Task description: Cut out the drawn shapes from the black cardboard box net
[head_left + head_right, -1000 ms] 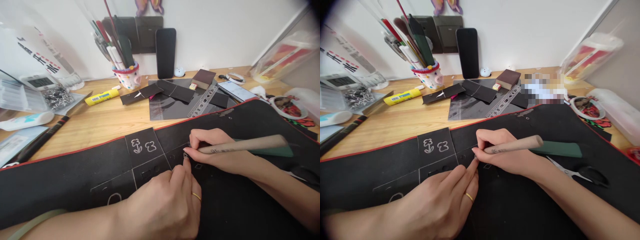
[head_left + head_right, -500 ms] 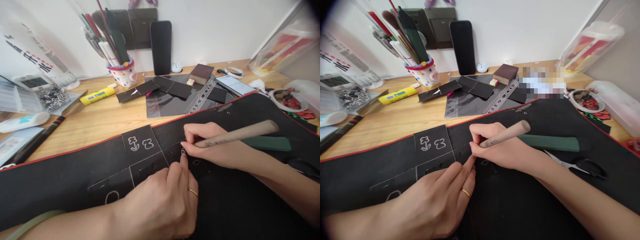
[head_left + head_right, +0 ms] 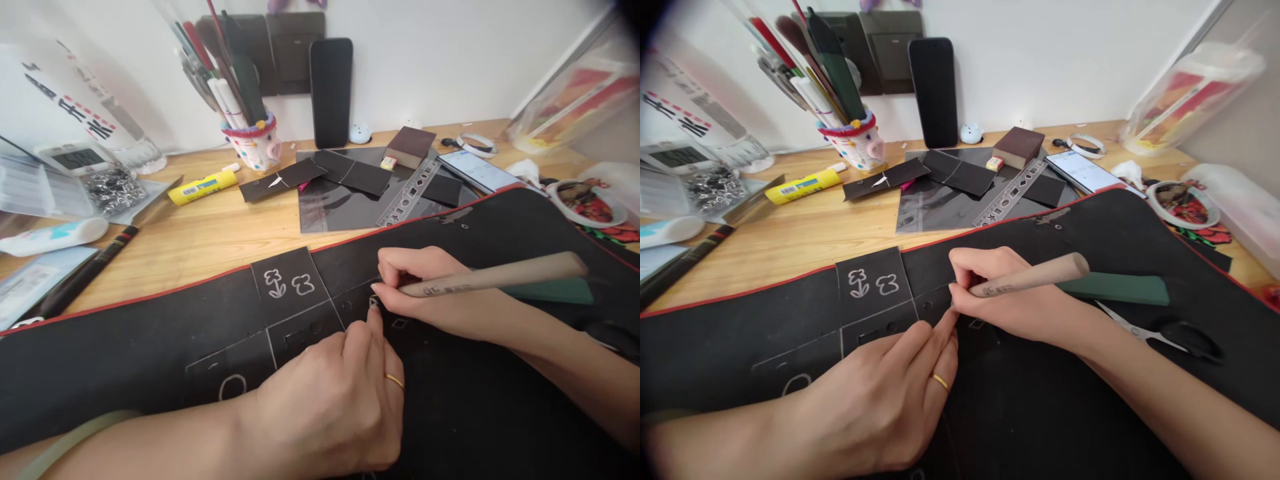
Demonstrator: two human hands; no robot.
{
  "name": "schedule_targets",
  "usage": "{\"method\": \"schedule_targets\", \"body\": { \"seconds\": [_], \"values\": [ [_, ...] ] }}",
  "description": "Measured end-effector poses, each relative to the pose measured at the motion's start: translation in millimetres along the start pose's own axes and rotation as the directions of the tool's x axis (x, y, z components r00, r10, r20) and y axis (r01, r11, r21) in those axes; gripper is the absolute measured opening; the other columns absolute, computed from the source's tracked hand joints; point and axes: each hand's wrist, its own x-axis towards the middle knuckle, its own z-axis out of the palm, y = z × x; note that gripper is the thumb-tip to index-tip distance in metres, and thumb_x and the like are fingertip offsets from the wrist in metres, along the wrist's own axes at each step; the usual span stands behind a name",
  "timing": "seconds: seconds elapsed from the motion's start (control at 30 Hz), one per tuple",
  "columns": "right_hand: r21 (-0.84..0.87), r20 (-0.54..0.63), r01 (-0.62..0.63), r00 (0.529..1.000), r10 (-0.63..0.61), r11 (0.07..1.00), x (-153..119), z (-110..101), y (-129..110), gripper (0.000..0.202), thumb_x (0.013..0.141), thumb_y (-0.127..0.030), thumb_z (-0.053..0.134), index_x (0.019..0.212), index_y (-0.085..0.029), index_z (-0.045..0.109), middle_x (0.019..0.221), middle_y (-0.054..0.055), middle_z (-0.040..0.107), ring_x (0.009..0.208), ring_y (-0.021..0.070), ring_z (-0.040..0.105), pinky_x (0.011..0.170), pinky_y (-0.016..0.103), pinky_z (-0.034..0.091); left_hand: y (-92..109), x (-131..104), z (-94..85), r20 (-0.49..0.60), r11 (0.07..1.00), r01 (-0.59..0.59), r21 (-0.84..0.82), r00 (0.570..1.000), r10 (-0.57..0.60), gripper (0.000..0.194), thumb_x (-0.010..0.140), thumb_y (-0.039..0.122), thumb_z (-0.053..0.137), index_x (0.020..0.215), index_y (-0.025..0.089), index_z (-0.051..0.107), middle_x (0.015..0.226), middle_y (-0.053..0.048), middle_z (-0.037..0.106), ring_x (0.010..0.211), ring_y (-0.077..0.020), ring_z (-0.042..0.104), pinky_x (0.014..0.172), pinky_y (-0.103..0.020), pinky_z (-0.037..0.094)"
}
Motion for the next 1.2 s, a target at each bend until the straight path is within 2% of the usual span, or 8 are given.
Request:
{"method": "schedule_targets", "body": {
  "seconds": [0.3, 1.2],
  "values": [
    [-0.029, -0.016, 0.019, 1.000, -0.020, 0.999, -0.6, 2.3, 1.3, 0.028, 0.081, -0.022, 0.048, 0.059, -0.019, 0.032, 0.056, -0.007, 0.037, 0.050, 0.0056, 0.032, 0.043, 0.020, 0.026, -1.8, 1.8, -0.1, -0.029, 1.000, 0.010, 0.000, 1.000, -0.010, 0.029, 0.084, 0.011, 0.041, 0.102, -0.007, 0.055, 0.099, -0.028, 0.060, 0.062, -0.0178, 0.059, 0.048, -0.026, 0.049],
    [-0.040, -0.012, -0.005, 1.000, 0.004, 0.999, -3.0, 2.2, 1.0, 0.027, 0.078, -0.019, 0.047, 0.057, -0.019, 0.030, 0.054, -0.006, 0.037, 0.049, 0.0066, 0.032, 0.043, 0.022, 0.025, -2.6, -0.7, -1.3, -0.012, 1.000, -0.001, -0.001, 1.000, 0.001, 0.030, 0.084, 0.012, 0.040, 0.104, -0.003, 0.056, 0.097, -0.025, 0.063, 0.064, -0.0178, 0.060, 0.048, -0.026, 0.049]
  ]
}}
